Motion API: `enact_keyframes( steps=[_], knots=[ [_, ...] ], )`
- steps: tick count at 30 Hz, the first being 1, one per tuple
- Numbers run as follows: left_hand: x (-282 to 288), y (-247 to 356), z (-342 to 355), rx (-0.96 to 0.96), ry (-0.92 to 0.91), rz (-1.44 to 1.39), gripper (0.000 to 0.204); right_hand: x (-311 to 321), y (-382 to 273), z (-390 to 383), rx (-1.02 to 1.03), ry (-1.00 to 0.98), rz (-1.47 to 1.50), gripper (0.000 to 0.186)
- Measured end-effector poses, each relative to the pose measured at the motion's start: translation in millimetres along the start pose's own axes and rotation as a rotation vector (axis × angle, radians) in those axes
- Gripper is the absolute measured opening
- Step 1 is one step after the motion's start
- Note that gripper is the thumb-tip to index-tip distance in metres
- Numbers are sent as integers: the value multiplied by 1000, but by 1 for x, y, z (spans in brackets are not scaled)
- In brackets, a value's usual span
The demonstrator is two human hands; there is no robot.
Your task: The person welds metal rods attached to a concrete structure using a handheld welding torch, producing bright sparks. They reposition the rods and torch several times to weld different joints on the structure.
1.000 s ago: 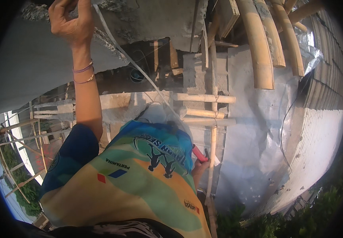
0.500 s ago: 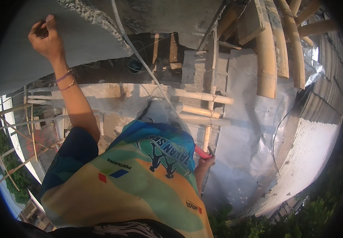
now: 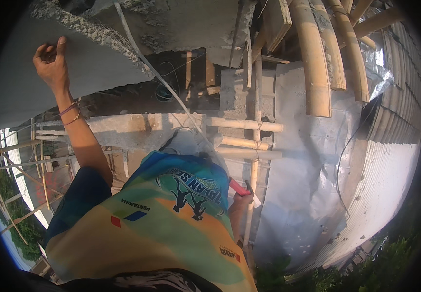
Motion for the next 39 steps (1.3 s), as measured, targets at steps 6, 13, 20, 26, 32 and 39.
enact_keyframes(
  steps=[6, 13, 20, 26, 32, 39],
  knots=[
    [4, -4, 10, 87, -21, -39, 55, -9, 12, 7, -29, 104, 4, 38],
    [8, -4, 11, 147, -57, -132, 52, -46, -2, -12, -19, 69, -98, 46],
    [3, 23, 8, 125, -88, 6, 50, -42, -11, 4, -25, 78, -126, 52],
    [-22, 74, -23, -82, 22, 114, 29, -31, -14, 26, 111, 2, -351, 52],
    [-103, 90, -45, -153, -345, -51, 19, -29, -20, 19, 118, -170, -271, 40],
    [-219, 6, 55, 42, -243, 392, 30, -46, -15, -43, 1313, -249, -1162, 30]
  ],
)
Point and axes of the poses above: each hand's wrist, its own z-axis towards the middle knuckle, its own x-axis out of the back of the hand, y = z × x, the point moved 2 cm from there along z, towards the middle knuckle, and after that the axes turned 10 degrees about -z, right-handed, at the moved point
